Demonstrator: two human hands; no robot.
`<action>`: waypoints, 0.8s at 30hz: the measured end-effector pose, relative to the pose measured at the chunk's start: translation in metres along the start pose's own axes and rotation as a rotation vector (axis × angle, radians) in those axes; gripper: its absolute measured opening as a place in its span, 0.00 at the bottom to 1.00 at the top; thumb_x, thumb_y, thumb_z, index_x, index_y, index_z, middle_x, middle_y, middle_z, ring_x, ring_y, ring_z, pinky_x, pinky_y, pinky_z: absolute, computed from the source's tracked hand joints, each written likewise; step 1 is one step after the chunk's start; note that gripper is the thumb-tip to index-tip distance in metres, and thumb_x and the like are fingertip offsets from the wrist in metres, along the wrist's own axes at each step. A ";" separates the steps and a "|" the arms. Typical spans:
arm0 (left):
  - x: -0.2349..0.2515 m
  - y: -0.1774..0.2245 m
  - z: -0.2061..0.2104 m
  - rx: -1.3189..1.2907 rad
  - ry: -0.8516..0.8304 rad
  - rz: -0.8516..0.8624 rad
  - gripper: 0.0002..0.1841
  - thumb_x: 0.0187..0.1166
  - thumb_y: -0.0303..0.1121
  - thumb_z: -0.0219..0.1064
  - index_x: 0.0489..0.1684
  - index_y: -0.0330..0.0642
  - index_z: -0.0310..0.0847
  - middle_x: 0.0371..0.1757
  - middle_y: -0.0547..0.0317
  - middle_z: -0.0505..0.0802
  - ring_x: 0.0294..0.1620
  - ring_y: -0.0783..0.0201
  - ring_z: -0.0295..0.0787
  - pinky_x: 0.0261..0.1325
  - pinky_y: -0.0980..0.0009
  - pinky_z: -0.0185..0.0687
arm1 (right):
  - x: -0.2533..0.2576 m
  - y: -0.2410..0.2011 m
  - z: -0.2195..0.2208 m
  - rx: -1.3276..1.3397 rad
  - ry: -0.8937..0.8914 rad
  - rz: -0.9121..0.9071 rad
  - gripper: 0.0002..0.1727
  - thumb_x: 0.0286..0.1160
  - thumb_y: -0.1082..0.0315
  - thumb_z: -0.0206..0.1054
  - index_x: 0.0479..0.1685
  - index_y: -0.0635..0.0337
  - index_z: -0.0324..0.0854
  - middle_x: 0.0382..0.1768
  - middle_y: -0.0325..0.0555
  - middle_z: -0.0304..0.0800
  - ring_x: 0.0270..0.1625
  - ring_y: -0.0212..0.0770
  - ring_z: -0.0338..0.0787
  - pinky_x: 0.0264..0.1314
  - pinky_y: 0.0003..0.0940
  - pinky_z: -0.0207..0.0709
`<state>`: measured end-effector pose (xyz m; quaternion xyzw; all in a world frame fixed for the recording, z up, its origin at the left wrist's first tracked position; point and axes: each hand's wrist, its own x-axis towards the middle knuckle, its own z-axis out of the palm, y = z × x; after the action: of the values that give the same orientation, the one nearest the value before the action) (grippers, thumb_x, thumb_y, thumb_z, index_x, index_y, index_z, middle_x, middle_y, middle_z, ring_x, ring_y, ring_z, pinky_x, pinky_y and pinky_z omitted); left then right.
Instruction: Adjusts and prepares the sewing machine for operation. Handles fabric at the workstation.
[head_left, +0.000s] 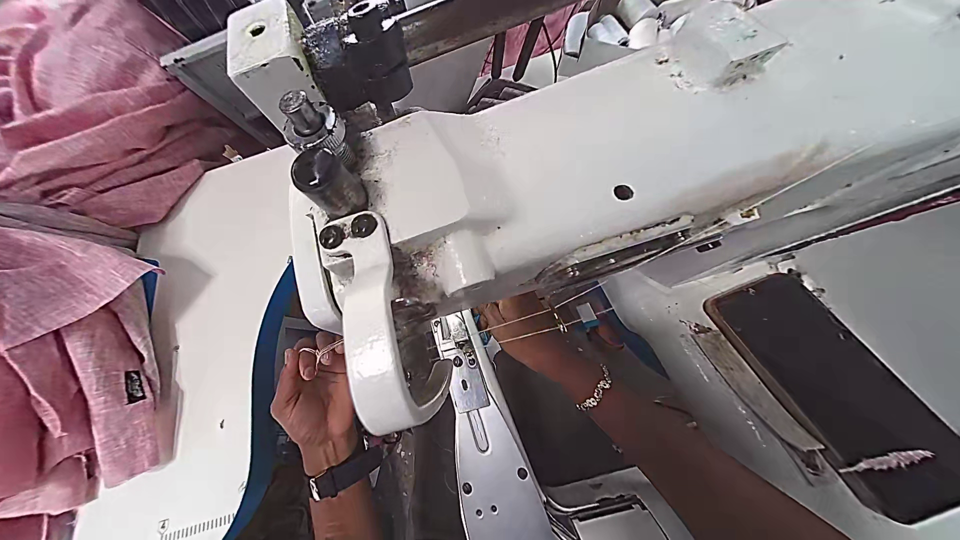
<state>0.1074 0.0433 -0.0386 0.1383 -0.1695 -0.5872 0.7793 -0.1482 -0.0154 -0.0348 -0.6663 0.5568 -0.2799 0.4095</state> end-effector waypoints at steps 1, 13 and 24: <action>0.000 0.001 0.000 -0.005 -0.010 0.000 0.13 0.80 0.33 0.63 0.29 0.39 0.91 0.29 0.57 0.93 0.39 0.59 0.95 0.57 0.61 0.90 | 0.000 -0.001 0.000 0.001 0.009 0.013 0.16 0.89 0.63 0.53 0.52 0.60 0.87 0.37 0.47 0.90 0.36 0.38 0.88 0.45 0.37 0.82; -0.005 -0.008 -0.002 -0.009 -0.080 -0.123 0.12 0.84 0.33 0.61 0.35 0.41 0.91 0.27 0.62 0.92 0.34 0.65 0.92 0.52 0.67 0.88 | -0.001 -0.040 -0.036 0.904 0.149 0.477 0.08 0.88 0.77 0.56 0.41 0.65 0.79 0.25 0.44 0.91 0.20 0.29 0.85 0.23 0.18 0.74; -0.010 0.099 -0.014 0.404 0.325 0.358 0.32 0.93 0.37 0.28 0.19 0.49 0.77 0.13 0.71 0.81 0.11 0.78 0.73 0.15 0.83 0.68 | 0.006 -0.041 -0.045 0.883 0.414 0.551 0.08 0.91 0.73 0.54 0.40 0.62 0.74 0.19 0.40 0.78 0.14 0.28 0.76 0.18 0.19 0.73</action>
<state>0.1965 0.0800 -0.0116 0.3504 -0.1779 -0.3653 0.8439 -0.1627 -0.0294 0.0230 -0.1927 0.6092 -0.4939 0.5897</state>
